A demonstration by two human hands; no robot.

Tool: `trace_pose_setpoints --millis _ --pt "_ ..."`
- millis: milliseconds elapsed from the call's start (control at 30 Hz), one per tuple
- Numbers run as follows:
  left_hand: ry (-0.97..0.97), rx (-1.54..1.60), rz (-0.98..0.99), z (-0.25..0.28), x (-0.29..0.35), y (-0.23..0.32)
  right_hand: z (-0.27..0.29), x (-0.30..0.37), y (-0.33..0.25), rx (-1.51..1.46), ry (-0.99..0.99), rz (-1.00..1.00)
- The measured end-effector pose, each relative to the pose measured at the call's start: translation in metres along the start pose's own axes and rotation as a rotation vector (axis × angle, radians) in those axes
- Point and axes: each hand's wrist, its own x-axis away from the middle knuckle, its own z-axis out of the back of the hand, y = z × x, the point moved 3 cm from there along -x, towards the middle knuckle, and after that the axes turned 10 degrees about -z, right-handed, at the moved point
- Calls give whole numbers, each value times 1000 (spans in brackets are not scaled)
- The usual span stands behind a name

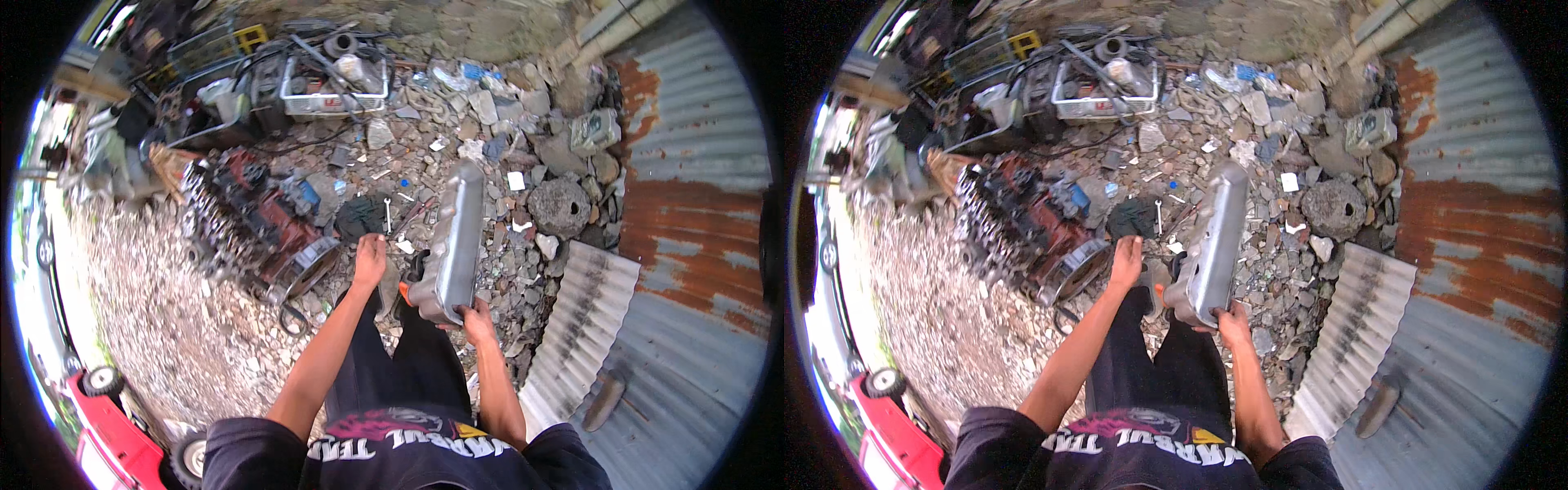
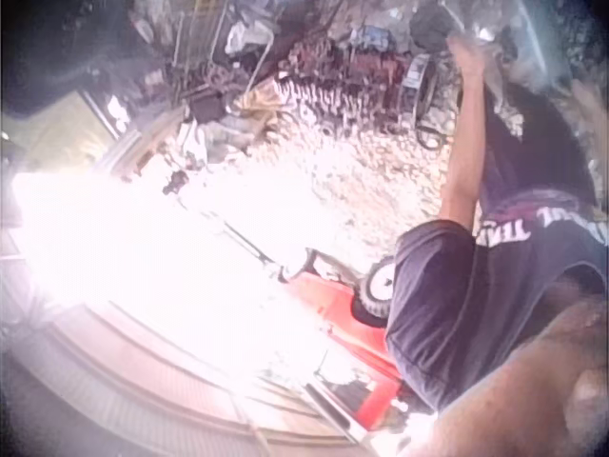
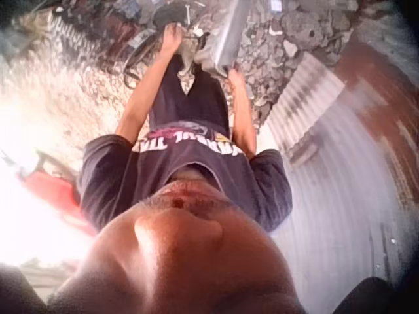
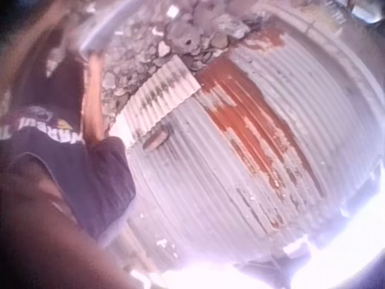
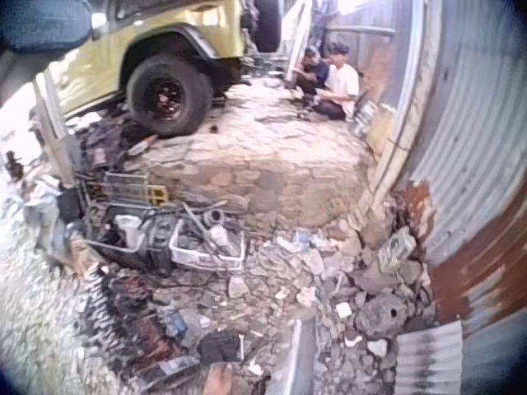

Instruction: The person pours liquid from a plastic bottle onto an engine block, places a valve cover over the internal components, and uses a wrench to tighten the bolts.

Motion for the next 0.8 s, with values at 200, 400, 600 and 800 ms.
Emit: trace_pose_setpoints --millis 200,400,600,800 --pt "183 855 797 49 34 18 -21 121 -67 701 -316 105" --pt "391 1623 443 118 69 115 -96 190 -130 1367 -530 318" --pt "834 1555 -43 197 110 106 -183 208 -142 1530 -587 407" --pt "989 1777 -95 298 118 74 -233 180 -93 658 -978 362"
